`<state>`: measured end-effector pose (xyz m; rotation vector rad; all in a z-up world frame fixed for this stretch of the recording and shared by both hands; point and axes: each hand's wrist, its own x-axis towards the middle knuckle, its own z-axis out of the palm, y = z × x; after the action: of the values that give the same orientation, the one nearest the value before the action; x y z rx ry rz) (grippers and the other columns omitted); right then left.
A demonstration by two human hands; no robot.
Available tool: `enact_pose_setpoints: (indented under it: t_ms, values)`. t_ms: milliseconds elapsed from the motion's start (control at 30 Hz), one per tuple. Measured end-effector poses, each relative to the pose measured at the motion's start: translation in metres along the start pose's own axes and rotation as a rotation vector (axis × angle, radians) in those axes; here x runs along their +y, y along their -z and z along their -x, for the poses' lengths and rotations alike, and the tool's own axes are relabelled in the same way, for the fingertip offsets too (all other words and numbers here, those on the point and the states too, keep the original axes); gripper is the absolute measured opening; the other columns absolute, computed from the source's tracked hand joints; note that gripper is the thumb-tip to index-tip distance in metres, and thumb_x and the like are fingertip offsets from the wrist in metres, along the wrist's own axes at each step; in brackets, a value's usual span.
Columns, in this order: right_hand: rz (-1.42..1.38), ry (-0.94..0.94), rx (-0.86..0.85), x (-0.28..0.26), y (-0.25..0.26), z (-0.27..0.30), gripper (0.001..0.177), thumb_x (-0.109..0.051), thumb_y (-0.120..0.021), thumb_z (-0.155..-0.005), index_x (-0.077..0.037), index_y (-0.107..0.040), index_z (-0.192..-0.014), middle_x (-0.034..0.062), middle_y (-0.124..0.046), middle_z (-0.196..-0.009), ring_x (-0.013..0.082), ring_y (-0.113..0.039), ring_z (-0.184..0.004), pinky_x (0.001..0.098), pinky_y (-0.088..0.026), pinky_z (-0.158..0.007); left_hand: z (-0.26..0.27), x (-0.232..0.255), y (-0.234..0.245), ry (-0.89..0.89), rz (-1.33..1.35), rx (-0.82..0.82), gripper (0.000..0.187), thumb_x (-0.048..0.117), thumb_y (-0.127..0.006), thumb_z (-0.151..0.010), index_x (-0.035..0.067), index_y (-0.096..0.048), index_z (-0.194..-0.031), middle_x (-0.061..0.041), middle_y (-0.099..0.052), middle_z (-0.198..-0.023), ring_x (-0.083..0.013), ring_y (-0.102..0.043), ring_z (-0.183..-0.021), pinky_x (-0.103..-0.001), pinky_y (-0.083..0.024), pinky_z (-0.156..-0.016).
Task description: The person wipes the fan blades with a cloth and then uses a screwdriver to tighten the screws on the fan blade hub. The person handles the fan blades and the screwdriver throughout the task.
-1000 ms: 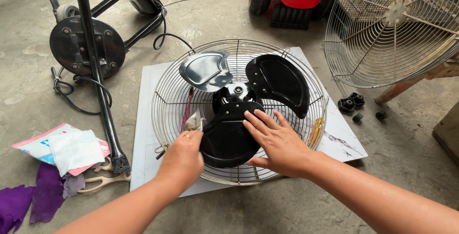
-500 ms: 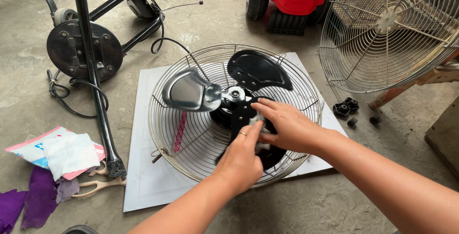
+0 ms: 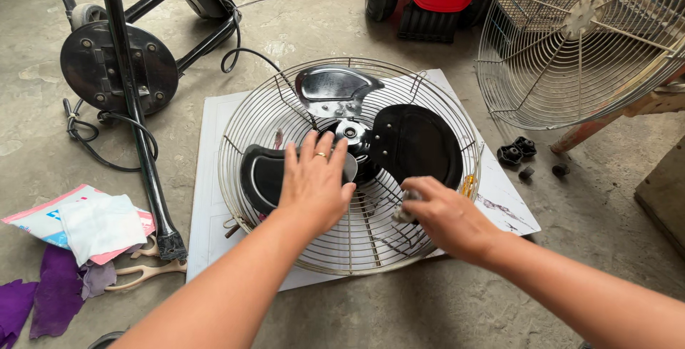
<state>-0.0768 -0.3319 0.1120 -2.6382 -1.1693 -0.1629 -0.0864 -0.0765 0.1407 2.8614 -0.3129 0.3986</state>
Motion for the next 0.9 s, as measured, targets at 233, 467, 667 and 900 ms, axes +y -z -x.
enact_pose_setpoints:
  t_ms: [233,467,667,900]
  values:
    - [0.126,-0.31,0.287,0.047,0.044,-0.044,0.021,-0.006,-0.077,-0.081,-0.005,-0.069,-0.101,0.0089,-0.066,-0.102,0.0316,-0.063,-0.098,0.0441,-0.052,-0.087,-0.007,-0.011,-0.009,0.224,0.014,-0.482,0.079,0.055,-0.044,-0.096,0.017,-0.02,-0.162,-0.012,-0.011,-0.17,-0.0354,-0.005,-0.157,-0.063,-0.008,-0.122]
    - [0.03,-0.049,0.276,0.038,0.029,-0.06,0.032,-0.005,-0.075,-0.077,-0.005,-0.067,-0.108,0.013,-0.063,-0.112,0.034,-0.062,-0.103,0.0417,-0.053,-0.086,-0.011,-0.018,-0.02,0.26,0.048,-0.51,0.078,0.058,-0.04,-0.097,0.025,-0.012,-0.162,-0.01,-0.004,-0.17,-0.0346,-0.001,-0.156,-0.065,-0.005,-0.12]
    - [0.032,0.306,-0.126,0.012,0.001,-0.029,0.034,-0.003,-0.071,-0.083,-0.003,-0.068,-0.117,0.009,-0.061,-0.1,0.0254,-0.059,-0.095,0.0364,-0.054,-0.082,-0.009,-0.036,-0.028,0.186,0.037,-0.465,0.073,0.059,-0.039,-0.099,0.03,-0.014,-0.162,-0.006,-0.002,-0.171,-0.0316,0.0,-0.156,-0.062,-0.002,-0.121]
    - [0.057,0.125,0.127,0.067,0.039,-0.065,0.018,-0.003,-0.067,-0.089,-0.005,-0.071,-0.107,0.0099,-0.062,-0.093,0.0296,-0.064,-0.087,0.0404,-0.054,-0.077,-0.011,-0.053,-0.029,0.128,0.061,-0.461,0.074,0.062,-0.04,-0.098,0.033,-0.017,-0.161,-0.003,-0.004,-0.171,-0.0287,0.0,-0.157,-0.061,-0.002,-0.122]
